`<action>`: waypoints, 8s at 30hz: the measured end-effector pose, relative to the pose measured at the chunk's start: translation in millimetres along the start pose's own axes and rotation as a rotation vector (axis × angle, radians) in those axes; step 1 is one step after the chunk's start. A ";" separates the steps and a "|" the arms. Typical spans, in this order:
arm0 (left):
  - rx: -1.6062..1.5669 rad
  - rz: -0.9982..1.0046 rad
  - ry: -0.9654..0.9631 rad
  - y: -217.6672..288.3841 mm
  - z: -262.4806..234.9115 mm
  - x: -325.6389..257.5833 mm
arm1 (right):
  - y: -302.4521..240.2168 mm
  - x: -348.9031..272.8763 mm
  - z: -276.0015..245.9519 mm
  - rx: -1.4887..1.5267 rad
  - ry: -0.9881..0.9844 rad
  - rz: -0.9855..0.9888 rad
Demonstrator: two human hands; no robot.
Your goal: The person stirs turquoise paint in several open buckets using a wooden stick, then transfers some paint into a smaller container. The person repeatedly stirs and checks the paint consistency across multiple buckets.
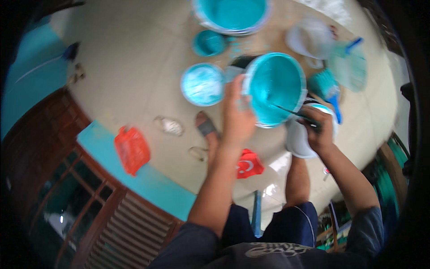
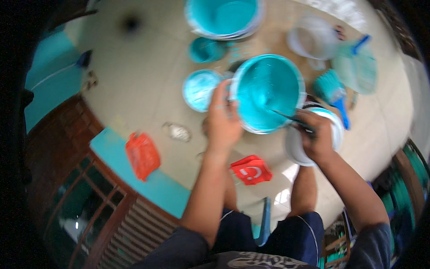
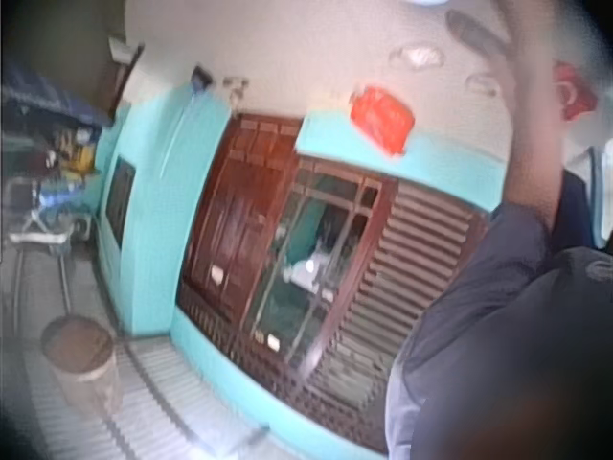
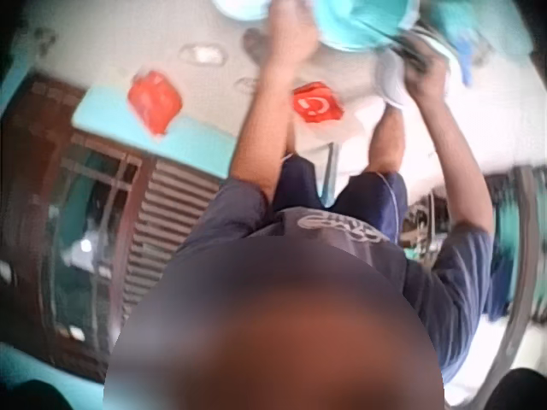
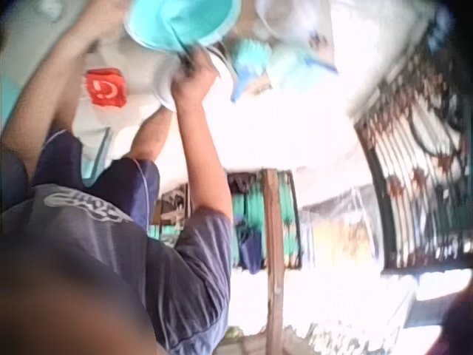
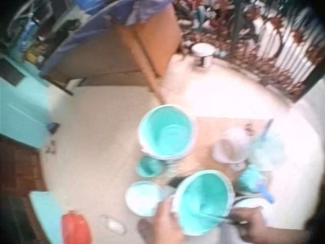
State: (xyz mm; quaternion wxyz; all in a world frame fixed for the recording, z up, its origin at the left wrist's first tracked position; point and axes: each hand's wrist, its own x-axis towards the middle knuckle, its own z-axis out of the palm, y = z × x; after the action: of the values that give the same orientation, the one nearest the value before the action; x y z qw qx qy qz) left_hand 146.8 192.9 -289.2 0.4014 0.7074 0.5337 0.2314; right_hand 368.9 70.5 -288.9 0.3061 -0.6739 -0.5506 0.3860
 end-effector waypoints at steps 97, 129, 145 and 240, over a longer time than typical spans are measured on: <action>0.920 -0.367 -0.433 163.6 119.9 -123.4 | -78.4 -48.4 6.5 0.061 0.417 -0.192; 0.812 0.052 -0.600 96.9 149.8 -76.1 | -88.0 -38.4 -11.2 0.470 0.800 0.082; 0.789 0.104 -0.733 89.0 133.2 -67.3 | -84.2 -32.2 8.4 0.369 0.616 0.091; -1.403 -0.862 0.351 49.4 33.9 -142.2 | 78.1 -194.8 -107.4 1.237 0.596 0.534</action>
State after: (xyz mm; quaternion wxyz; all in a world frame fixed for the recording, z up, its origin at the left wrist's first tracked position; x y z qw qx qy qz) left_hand 154.6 42.8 -253.9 0.7124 -0.0179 0.5443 0.4426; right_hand 481.8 -134.9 -263.4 0.6625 -0.5655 0.0571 0.4879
